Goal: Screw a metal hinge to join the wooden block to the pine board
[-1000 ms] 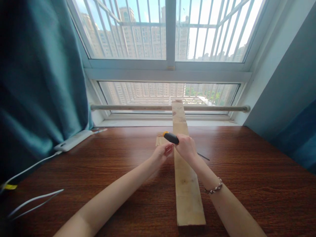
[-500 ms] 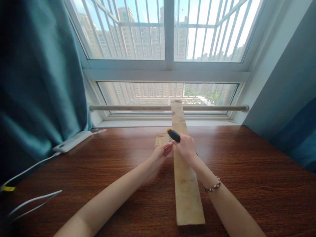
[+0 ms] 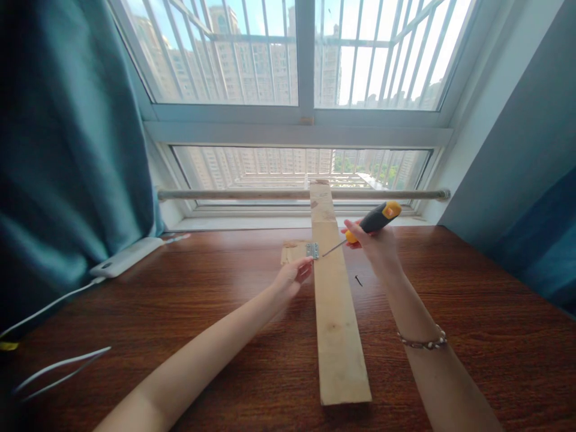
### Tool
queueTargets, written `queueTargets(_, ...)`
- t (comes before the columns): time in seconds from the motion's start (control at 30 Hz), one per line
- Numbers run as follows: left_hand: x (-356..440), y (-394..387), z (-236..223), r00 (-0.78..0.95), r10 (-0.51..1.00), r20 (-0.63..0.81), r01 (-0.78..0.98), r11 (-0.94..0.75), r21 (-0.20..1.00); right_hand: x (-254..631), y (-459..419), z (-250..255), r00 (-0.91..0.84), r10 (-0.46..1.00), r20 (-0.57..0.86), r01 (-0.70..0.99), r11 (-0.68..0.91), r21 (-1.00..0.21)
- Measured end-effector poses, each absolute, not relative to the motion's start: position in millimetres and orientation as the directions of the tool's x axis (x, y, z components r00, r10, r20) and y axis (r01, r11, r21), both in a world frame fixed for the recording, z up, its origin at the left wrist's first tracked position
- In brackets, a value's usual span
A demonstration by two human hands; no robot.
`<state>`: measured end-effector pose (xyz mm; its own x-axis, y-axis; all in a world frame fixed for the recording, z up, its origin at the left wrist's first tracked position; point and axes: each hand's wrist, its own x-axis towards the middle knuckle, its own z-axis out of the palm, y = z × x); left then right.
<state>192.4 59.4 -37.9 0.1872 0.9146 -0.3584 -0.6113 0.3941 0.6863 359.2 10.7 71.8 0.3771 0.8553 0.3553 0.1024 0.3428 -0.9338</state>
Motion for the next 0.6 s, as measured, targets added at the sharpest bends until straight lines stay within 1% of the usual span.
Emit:
queueTargets(0.07,192,58,-36,0.184,0.915,-0.359,-0.607,0.393,0.691,360,18,66,0.359,0.893,0.272,0.009,0.288,-0.958)
queueTargets(0.1,192,58,-36,0.184,0.915,-0.359,-0.605,0.393,0.693,361,21,64,0.361,0.898,0.253,-0.025,0.281,-0.959)
queueTargets(0.3,193,60,-38,0.196,0.908,-0.371,-0.614,0.408,0.676,364,26,63,0.455,0.860,0.232,-0.123,0.318,-0.940)
queueTargets(0.4,193,60,-38,0.194,0.907,-0.373,-0.614,0.409,0.675,363,25,63,0.429,0.872,0.236,-0.131,0.318,-0.939)
queueTargets(0.6,192,57,-31,0.162,0.906,-0.391,-0.614,0.403,0.679,359,25,60,0.394,0.881,0.263,-0.089,0.321,-0.943)
